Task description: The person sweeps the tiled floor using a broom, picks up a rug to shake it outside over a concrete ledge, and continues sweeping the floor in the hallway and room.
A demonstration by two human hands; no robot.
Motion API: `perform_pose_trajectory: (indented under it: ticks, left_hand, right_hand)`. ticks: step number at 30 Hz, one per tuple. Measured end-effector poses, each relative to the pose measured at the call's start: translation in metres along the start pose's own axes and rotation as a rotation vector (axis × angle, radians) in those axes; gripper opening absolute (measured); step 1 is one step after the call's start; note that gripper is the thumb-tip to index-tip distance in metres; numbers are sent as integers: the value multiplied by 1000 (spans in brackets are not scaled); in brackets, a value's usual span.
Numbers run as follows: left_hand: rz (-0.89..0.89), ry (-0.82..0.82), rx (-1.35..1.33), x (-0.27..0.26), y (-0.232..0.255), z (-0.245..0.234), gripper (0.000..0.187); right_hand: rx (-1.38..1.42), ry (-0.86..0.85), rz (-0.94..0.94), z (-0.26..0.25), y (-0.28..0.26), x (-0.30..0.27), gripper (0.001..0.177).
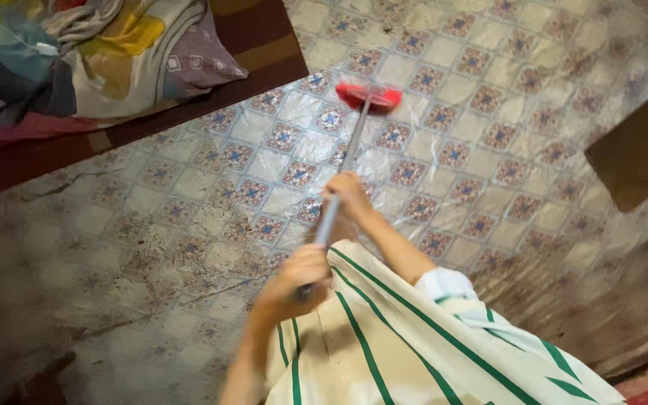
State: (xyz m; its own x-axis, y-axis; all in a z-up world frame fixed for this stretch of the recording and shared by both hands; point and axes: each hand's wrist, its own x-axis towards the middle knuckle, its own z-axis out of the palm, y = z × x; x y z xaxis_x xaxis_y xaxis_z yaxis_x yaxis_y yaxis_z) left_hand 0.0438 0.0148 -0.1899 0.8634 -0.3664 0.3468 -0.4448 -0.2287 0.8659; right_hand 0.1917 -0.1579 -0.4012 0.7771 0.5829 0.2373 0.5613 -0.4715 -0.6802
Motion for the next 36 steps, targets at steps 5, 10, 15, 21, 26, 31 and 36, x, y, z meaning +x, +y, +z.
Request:
perform_pose_trajectory:
  ticks: [5, 10, 15, 21, 26, 31, 36]
  left_hand:
    - [47, -9, -98, 1, 98, -164, 32]
    - [-229, -39, 256, 71, 76, -161, 25]
    - [-303, -11, 109, 119, 5, -128, 20]
    - [-177, 317, -17, 140, -102, -37, 18]
    - [-284, 402, -82, 134, -118, -45, 17]
    - [-343, 482, 203, 100, 28, -193, 13]
    - [-368, 425, 427, 157, 35, -222, 18]
  right_hand:
    - [572, -187, -345, 22, -155, 84, 16]
    - [620, -643, -188, 63, -183, 138, 41]
    - [625, -326, -245, 94, -55, 158, 18]
    - [110, -271, -82, 11, 134, 168, 3]
    - [-29, -338, -86, -18, 135, 207, 17]
    - [518, -352, -331, 44, -13, 253, 11]
    - [718, -482, -410, 89, -113, 288, 20]
